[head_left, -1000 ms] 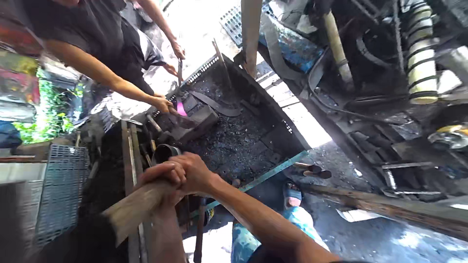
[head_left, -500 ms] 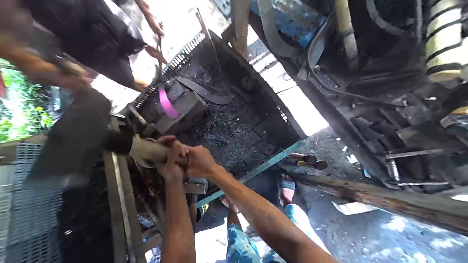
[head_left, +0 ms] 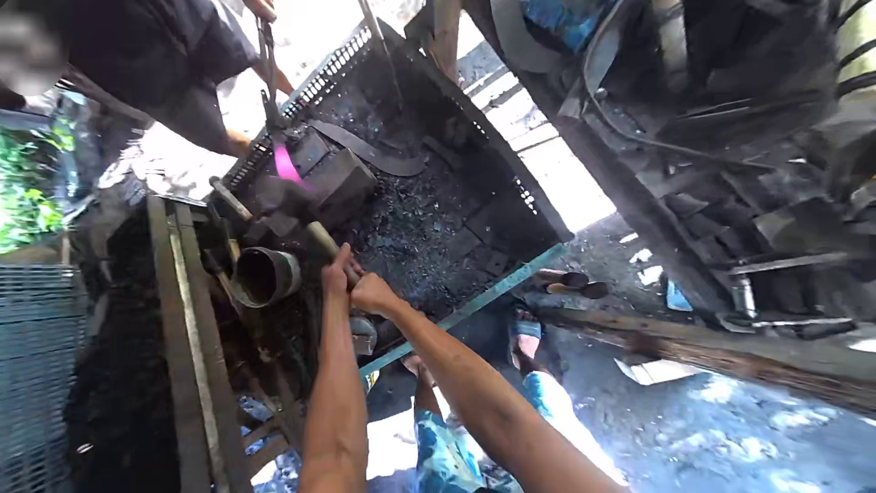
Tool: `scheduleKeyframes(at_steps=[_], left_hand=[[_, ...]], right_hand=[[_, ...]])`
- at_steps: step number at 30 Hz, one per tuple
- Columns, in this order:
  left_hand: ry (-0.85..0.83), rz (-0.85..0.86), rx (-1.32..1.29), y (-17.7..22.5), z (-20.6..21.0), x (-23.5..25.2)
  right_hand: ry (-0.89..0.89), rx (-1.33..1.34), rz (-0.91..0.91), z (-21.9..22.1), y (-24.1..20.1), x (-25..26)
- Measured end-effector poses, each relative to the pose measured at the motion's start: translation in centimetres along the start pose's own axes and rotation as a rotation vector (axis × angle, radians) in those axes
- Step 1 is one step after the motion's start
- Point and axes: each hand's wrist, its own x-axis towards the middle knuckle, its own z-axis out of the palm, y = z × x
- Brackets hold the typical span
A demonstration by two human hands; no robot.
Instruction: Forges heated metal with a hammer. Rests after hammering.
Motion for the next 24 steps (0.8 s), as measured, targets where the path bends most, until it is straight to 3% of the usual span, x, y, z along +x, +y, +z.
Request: scheduleKeyframes(at_steps=[1, 2, 5, 8, 10, 12, 14, 16, 18, 19, 20, 21, 24], left_hand=[[-0.003, -0.016, -0.048, -0.3, -0.1, -0.4], [-0.025, 0.051, -0.1, 2.1, 0.1, -1.6], [-0.068, 0.394, -0.119, 16.2, 0.0, -8.5], [-0.218, 0.694, 0.04, 29.2, 0.2, -12.5], [-0.28, 0.824, 0.158, 36.1, 1.6, -12.7], [-0.27, 0.914, 0.272, 39.6, 4.2, -10.4], [-0.241, 0.853, 0.22, 35.0, 3.5, -6.2], [-0.161, 0.627, 0.148, 22.0, 1.6, -2.2], [0.021, 0.268, 0.15, 7.3, -0.4, -0.3], [0.117, 0.105, 0.174, 2.4, -0.7, -0.1], [0.144, 0.006, 0.19, 0.3, -0.8, -0.2], [0.127, -0.001, 0.18, 1.4, -0.6, -0.8], [0.013, 0.291, 0.008, 14.0, -0.6, -6.8]], right_hand=[[-0.017, -0.091, 0.014, -0.4, 0.1, -0.4], [-0.01, -0.186, -0.068, -1.2, -1.4, -1.6], [0.025, -0.25, -0.469, -1.6, -11.0, -8.9], [0.111, -0.172, -0.863, -2.3, -21.2, -14.3], [0.231, -0.102, -1.118, -3.1, -26.9, -15.1], [0.341, -0.061, -1.243, -3.8, -29.9, -12.6], [0.415, -0.043, -1.144, -2.9, -26.8, -6.9], [0.244, -0.061, -0.721, -2.6, -17.1, -3.1], [0.07, 0.028, -0.278, 0.1, -5.2, -0.1], [0.027, 0.058, -0.113, 1.5, -1.3, 0.5], [0.004, 0.024, -0.029, 1.6, 0.4, 0.6], [0.002, -0.052, -0.057, 1.0, -0.2, 0.1], [0.0, -0.152, -0.379, -0.3, -9.0, -6.5]])
